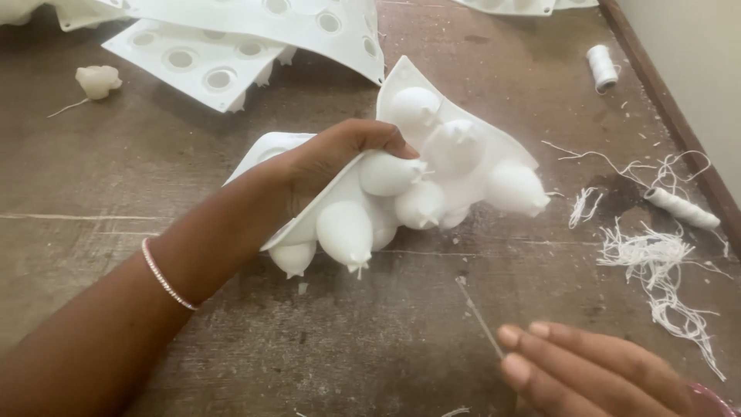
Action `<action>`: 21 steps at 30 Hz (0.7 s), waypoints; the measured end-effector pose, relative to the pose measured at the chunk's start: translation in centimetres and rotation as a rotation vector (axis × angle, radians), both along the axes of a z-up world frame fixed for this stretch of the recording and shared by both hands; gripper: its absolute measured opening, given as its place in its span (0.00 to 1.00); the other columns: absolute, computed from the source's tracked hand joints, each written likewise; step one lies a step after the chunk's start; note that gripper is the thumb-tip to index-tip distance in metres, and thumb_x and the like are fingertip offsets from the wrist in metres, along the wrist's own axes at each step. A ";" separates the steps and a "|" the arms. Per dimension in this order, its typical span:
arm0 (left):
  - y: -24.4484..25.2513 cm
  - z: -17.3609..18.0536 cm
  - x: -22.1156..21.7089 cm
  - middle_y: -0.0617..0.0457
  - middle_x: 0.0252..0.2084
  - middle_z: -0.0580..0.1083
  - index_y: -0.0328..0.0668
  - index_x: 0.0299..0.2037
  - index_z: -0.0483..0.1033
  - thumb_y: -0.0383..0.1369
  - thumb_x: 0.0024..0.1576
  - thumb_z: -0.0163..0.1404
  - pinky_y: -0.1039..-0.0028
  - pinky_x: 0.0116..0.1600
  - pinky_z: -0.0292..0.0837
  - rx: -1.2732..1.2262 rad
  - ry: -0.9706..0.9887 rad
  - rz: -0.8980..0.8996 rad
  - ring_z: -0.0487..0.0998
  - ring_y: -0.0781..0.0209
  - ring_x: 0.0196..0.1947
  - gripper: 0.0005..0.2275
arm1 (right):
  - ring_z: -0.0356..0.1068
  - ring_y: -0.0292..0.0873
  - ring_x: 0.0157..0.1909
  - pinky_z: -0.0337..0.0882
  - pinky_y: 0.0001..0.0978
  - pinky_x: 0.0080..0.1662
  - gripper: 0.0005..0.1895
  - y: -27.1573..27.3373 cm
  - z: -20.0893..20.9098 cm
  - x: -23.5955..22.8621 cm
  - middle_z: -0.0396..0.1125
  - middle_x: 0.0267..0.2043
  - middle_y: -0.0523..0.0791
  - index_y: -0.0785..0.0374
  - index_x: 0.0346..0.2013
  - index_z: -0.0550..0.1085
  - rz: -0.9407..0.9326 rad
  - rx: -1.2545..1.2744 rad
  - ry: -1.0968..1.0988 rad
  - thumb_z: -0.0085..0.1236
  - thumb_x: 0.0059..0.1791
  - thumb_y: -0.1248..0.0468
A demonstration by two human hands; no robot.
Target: Threading wicks through a silicone candle mold using a needle.
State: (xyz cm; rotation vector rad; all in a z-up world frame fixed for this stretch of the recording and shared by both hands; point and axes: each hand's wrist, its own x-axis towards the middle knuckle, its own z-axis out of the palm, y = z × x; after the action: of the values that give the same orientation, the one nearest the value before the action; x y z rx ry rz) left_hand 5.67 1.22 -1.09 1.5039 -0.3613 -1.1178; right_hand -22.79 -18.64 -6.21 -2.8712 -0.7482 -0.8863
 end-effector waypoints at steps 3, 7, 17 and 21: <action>0.0 -1.4 0.9 0.35 0.44 0.76 0.34 0.55 0.71 0.42 0.43 0.50 0.63 0.34 0.80 -0.090 0.012 -0.009 0.81 0.50 0.35 0.29 | 0.70 0.46 0.63 0.71 0.44 0.63 0.18 0.0 2.0 1.6 0.69 0.61 0.46 0.55 0.59 0.61 0.049 0.032 0.096 0.46 0.56 0.57; 0.0 -1.3 0.9 0.34 0.44 0.75 0.34 0.55 0.70 0.41 0.43 0.51 0.61 0.31 0.82 -0.143 0.033 -0.082 0.82 0.49 0.34 0.28 | 0.71 0.53 0.61 0.73 0.52 0.62 0.21 0.4 2.0 3.2 0.67 0.60 0.54 0.62 0.59 0.57 0.145 0.054 0.079 0.41 0.55 0.56; -0.1 -1.7 1.3 0.33 0.43 0.77 0.30 0.56 0.71 0.44 0.43 0.52 0.63 0.30 0.83 -0.133 -0.035 -0.114 0.84 0.46 0.33 0.31 | 0.74 0.51 0.57 0.78 0.49 0.58 0.13 0.8 1.6 5.2 0.70 0.55 0.52 0.61 0.56 0.60 0.169 0.076 -0.048 0.41 0.57 0.63; 0.0 -1.3 1.1 0.34 0.42 0.77 0.32 0.56 0.69 0.45 0.42 0.52 0.63 0.29 0.83 -0.122 -0.042 -0.126 0.84 0.46 0.32 0.32 | 0.75 0.53 0.53 0.79 0.47 0.52 0.12 0.4 2.1 7.0 0.70 0.52 0.57 0.64 0.51 0.62 0.281 -0.024 -0.064 0.41 0.57 0.61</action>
State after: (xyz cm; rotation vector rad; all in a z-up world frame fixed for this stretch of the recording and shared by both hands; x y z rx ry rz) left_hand 6.79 1.25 -2.40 1.4139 -0.5501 -1.1435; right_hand -15.83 -18.22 -4.07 -2.6740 -1.1406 -0.9372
